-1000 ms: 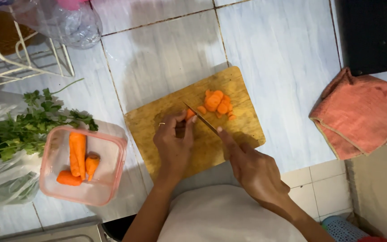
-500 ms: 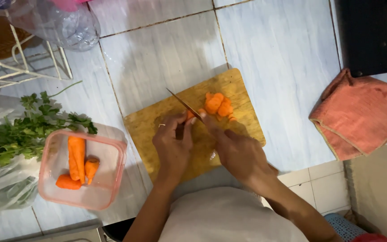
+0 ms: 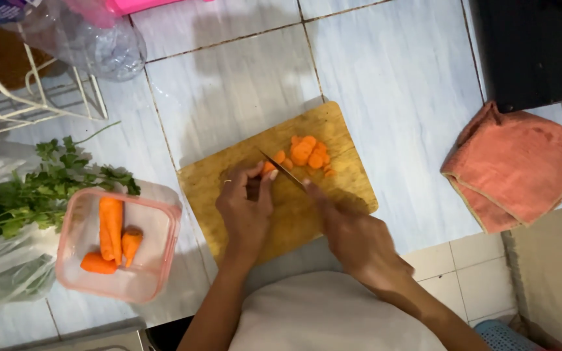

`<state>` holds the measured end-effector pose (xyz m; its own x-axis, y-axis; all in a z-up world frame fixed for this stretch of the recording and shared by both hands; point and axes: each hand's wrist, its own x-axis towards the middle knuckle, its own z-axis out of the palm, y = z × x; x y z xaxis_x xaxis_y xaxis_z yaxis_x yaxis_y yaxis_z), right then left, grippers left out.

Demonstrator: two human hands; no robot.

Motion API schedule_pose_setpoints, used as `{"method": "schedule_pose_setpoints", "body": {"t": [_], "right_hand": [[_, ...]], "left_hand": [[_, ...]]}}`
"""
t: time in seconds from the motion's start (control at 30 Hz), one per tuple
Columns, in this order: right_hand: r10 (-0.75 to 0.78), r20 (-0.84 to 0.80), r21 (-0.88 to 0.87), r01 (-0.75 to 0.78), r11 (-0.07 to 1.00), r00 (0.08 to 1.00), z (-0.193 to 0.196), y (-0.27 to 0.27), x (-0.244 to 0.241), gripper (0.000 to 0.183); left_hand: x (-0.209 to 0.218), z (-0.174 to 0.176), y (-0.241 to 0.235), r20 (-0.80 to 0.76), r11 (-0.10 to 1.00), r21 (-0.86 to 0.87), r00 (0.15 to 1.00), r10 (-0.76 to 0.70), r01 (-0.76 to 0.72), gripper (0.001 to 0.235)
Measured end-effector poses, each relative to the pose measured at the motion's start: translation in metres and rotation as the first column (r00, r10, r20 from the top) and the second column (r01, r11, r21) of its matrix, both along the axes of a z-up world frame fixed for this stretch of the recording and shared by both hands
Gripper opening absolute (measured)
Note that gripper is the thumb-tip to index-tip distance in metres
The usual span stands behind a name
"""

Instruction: The person slices a carrot on a wooden cutting board with a knife and then places the pieces into a plastic container.

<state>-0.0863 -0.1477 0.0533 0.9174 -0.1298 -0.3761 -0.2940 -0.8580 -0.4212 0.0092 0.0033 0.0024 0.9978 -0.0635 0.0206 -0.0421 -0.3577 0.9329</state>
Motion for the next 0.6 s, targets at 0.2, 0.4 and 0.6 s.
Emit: {"method": "schedule_pose_setpoints", "body": {"t": [0.2, 0.4, 0.6], "right_hand": [[-0.112, 0.14, 0.041, 0.107, 0.993, 0.984, 0.006, -0.009, -0.018, 0.069], [-0.07, 0.122, -0.038, 0.076, 0.996, 0.99, 0.001, -0.01, -0.019, 0.072], [-0.072, 0.071, 0.039, 0.07, 0.997, 0.995, 0.005, -0.002, -0.022, 0.074]], "left_hand": [[0.001, 0.002, 0.004, -0.04, 0.999, -0.003, 0.998, -0.038, 0.038, 0.019], [0.002, 0.009, 0.003, -0.083, 0.998, -0.055, 0.996, -0.028, 0.023, 0.017], [0.005, 0.009, 0.003, -0.079, 0.998, -0.055, 0.996, -0.029, 0.024, 0.019]]}}
